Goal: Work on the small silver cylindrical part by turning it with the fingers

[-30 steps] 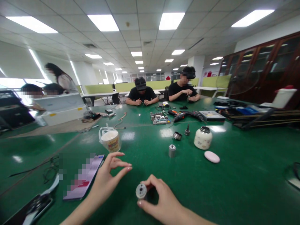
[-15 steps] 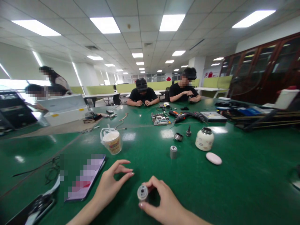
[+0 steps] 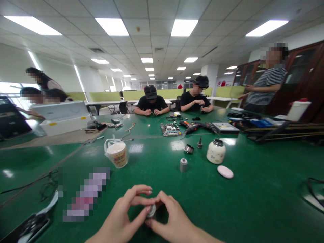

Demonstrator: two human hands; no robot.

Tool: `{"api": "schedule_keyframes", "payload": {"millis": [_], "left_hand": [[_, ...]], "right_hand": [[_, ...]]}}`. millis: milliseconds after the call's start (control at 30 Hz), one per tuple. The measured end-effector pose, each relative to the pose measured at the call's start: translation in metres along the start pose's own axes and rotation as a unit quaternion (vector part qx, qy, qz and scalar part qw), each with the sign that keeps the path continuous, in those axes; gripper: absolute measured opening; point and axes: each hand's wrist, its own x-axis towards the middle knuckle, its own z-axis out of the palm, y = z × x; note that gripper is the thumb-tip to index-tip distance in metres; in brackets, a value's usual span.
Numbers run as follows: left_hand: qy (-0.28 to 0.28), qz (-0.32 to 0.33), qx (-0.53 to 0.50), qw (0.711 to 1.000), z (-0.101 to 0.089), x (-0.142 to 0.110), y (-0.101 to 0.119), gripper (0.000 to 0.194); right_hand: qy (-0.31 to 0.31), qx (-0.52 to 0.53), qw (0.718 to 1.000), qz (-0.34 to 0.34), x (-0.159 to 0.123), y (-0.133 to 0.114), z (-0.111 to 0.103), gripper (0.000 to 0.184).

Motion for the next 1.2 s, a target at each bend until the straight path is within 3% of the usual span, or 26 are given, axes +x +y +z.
{"api": "schedule_keyframes", "payload": {"millis": [100, 267, 400, 533, 700, 800, 967, 1200], "left_hand": [[0.002, 0.03, 0.011, 0.999, 0.002, -0.002, 0.001, 0.061], [0.05, -0.014, 0.025, 0.998, 0.008, 0.001, -0.005, 0.049], [0.016, -0.01, -0.006, 1.0, 0.004, 0.0, -0.003, 0.051], [-0.006, -0.015, -0.017, 1.0, 0.001, -0.008, -0.005, 0.065], [-0.024, -0.059, -0.016, 0.998, 0.012, -0.021, -0.028, 0.084], [-0.016, -0.069, -0.006, 0.997, 0.016, -0.021, -0.032, 0.072], [-0.042, -0.024, 0.036, 0.998, 0.011, -0.014, -0.017, 0.023], [-0.064, -0.041, 0.048, 0.996, 0.008, -0.012, -0.01, 0.029]], "right_hand": [[0.004, 0.007, 1.0, -0.014, 0.001, 0.002, 0.001, 0.023], [-0.001, 0.021, 1.0, -0.018, 0.001, 0.001, 0.0, 0.022], [0.0, 0.011, 1.0, -0.013, 0.0, -0.001, 0.0, 0.023], [-0.002, 0.023, 0.999, -0.025, -0.001, -0.003, -0.002, 0.026], [0.051, 0.06, 0.992, -0.101, -0.006, -0.009, -0.013, 0.038], [0.021, 0.055, 0.989, -0.135, -0.007, -0.015, -0.016, 0.04], [0.002, 0.033, 0.991, -0.131, -0.006, -0.023, -0.015, 0.035], [0.066, 0.018, 0.993, -0.093, -0.003, -0.019, -0.02, 0.015]]}}
